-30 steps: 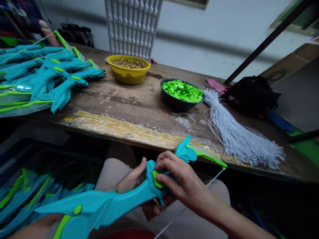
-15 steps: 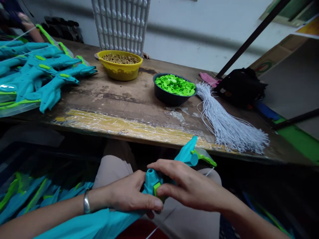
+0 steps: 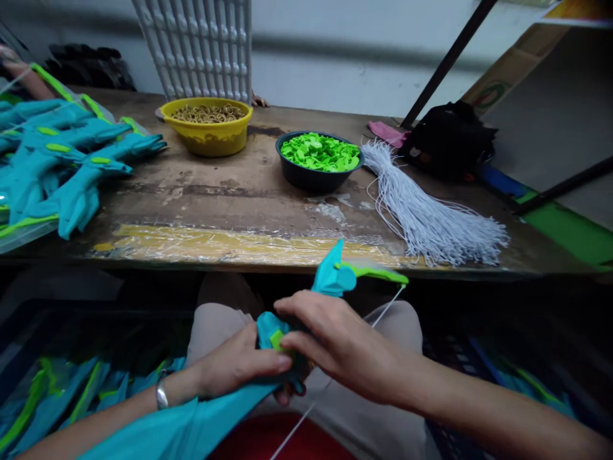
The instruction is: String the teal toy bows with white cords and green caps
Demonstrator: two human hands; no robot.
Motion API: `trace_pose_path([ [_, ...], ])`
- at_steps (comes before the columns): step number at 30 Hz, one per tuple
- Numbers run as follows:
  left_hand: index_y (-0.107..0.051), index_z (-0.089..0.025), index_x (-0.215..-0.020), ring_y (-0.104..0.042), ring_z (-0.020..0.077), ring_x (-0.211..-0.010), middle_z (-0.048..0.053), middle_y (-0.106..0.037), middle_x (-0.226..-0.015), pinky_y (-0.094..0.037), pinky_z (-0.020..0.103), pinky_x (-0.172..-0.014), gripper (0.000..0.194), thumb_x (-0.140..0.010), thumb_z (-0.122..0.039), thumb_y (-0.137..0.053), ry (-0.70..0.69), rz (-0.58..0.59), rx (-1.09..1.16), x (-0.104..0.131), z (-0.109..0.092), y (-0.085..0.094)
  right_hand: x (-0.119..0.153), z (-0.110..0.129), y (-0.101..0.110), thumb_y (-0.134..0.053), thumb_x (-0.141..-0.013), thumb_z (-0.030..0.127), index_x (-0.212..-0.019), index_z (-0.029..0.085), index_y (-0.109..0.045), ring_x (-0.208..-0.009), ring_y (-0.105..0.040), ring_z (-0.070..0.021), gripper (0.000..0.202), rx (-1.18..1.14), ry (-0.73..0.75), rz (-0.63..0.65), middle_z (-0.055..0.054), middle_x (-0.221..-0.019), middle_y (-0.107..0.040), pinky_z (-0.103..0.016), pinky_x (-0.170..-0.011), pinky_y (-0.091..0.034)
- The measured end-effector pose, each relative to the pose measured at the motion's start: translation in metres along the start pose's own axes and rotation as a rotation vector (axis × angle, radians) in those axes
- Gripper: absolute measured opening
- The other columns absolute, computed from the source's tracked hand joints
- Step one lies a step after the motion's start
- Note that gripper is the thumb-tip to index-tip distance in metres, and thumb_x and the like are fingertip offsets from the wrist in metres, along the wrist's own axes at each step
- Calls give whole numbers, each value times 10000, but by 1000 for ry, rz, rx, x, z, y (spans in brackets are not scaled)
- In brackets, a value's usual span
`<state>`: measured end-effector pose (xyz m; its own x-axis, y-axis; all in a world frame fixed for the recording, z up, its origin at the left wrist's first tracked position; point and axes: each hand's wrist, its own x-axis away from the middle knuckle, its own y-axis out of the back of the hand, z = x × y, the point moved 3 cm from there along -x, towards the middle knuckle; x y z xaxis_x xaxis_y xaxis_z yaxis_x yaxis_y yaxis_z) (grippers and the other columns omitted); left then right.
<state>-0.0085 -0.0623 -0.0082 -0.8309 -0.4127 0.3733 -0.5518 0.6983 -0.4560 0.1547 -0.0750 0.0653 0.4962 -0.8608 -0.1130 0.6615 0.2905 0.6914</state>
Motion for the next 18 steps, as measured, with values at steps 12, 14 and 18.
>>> trace_pose_path([
  [12,-731,-200,-983,-547,203,-816,21,-605,-885,-469,295,-749,402,-732,-507,-800,-210,-247,-225,42,-53,19,22,-1,-54,-826,-765,314,-1054,232,-619,-812,-627,-187,365,-845,-378,-404,-11,-916,-657,-299,-712,-523],
  [14,-736,-210,-1060,-569,241,-877,46,-620,-950,-481,326,-788,447,-742,-519,-793,-212,-235,-302,46,-60,17,12,4,-61,-884,-674,285,-1196,245,-583,-944,-659,-224,605,-1107,-392,-402,-30,-1051,-686,-349,-842,-549],
  [18,-701,-242,-1237,-613,323,-976,87,-650,-1063,-509,407,-874,553,-772,-533,-772,-214,-214,-479,58,-72,16,-6,21,-53,-832,-677,174,-1132,254,-600,-1003,-688,-223,517,-1315,-344,-356,1,-1047,-722,-340,-896,-554],
])
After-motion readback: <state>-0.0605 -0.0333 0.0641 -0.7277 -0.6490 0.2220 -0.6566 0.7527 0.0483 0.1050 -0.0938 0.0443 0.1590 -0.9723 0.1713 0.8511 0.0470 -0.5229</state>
